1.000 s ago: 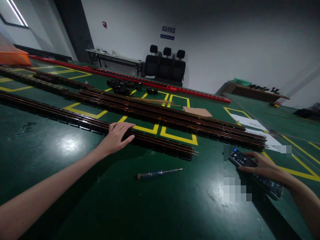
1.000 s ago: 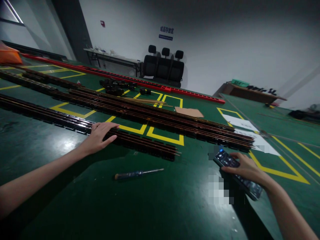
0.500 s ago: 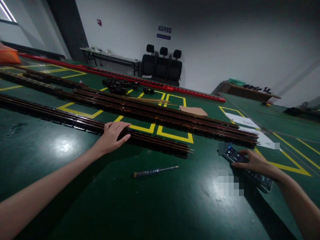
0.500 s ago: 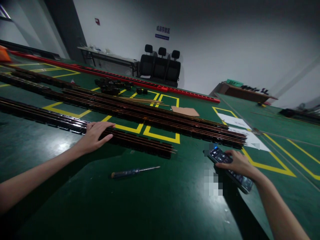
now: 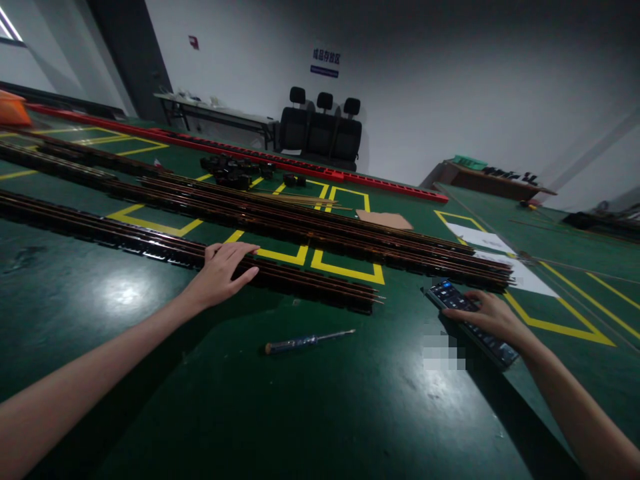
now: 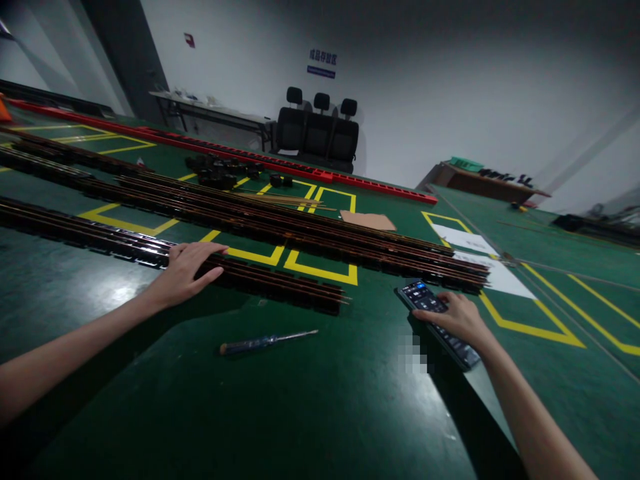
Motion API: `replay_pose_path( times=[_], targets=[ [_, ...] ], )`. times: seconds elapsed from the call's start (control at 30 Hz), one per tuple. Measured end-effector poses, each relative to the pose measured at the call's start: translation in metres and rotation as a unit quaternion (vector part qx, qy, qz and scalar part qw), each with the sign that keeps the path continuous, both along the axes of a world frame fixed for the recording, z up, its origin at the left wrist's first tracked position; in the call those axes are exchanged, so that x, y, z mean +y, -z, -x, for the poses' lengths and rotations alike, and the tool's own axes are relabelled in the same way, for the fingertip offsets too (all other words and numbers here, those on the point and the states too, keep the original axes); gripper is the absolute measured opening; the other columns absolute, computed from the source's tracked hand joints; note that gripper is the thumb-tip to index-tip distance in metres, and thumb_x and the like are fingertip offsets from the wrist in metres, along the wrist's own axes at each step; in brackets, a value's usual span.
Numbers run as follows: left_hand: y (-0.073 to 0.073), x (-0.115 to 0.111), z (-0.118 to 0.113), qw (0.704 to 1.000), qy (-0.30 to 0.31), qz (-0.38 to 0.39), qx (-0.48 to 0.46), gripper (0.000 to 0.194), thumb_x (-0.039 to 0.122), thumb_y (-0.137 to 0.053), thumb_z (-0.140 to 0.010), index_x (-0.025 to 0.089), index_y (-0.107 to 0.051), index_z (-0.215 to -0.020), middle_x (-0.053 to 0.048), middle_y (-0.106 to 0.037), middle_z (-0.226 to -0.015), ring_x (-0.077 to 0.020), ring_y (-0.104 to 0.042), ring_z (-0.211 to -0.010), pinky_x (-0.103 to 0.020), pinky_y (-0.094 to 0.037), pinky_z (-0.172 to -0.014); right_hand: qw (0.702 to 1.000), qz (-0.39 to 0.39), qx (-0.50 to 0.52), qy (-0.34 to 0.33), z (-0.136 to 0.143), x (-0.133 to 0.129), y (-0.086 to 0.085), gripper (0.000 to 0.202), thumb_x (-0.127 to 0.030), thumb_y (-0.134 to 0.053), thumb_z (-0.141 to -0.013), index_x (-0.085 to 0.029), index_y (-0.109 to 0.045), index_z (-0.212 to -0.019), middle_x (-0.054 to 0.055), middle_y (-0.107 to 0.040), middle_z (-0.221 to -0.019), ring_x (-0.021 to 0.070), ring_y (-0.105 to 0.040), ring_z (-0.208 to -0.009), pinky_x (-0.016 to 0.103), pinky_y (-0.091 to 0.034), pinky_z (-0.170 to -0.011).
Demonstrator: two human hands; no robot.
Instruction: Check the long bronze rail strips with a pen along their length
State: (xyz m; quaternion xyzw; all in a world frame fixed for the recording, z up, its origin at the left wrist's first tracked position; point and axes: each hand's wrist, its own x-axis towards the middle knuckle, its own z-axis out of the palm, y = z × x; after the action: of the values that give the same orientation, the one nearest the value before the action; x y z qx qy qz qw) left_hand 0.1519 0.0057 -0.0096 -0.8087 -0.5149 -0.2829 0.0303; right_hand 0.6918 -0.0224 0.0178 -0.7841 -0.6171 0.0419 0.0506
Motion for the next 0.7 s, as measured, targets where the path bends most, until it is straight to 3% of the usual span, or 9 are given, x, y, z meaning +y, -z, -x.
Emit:
replay_pose_path(
  times=[0.23, 0.43, 0.7],
  targets=[
    [0.000, 0.000, 0.000, 1.000, -0.001, -0.002, -0.005, 0.042, 0.046, -0.035, -0.086, 0.023, -0.050, -0.118, -0.010, -0.061, -0.118, -0.0272, -0.050, -0.115, -0.046, -0.028, -0.096, 1.000, -0.023, 0.007, -0.010, -0.007, 0.002, 0.005, 0.069, -0.067, -0.059, -0.054, -0.014, -0.063, -0.098, 0.014, -0.066, -0.093, 0.0365, -0.061, -0.092, 0.043, -0.049, -0.071],
    [0.001, 0.001, 0.000, 1.000, -0.007, -0.003, 0.005, 0.044, 0.046, -0.035, -0.086, 0.020, -0.051, -0.117, -0.011, -0.061, -0.118, -0.0282, -0.050, -0.115, -0.045, -0.028, -0.095, 1.000, -0.001, -0.004, -0.004, -0.001, 0.000, 0.002, 0.075, -0.068, -0.058, -0.058, -0.009, -0.063, -0.103, 0.019, -0.065, -0.100, 0.0367, -0.060, -0.094, 0.042, -0.048, -0.075],
    [0.000, 0.000, 0.000, 1.000, -0.005, -0.003, 0.007, 0.043, 0.045, -0.035, -0.086, 0.020, -0.050, -0.117, -0.011, -0.061, -0.118, -0.0277, -0.050, -0.115, -0.044, -0.027, -0.096, 0.999, -0.020, -0.041, -0.007, 0.006, -0.002, 0.006, 0.071, -0.074, -0.049, -0.063, -0.012, -0.065, -0.095, 0.020, -0.065, -0.092, 0.0400, -0.058, -0.093, 0.048, -0.047, -0.074]
  ],
)
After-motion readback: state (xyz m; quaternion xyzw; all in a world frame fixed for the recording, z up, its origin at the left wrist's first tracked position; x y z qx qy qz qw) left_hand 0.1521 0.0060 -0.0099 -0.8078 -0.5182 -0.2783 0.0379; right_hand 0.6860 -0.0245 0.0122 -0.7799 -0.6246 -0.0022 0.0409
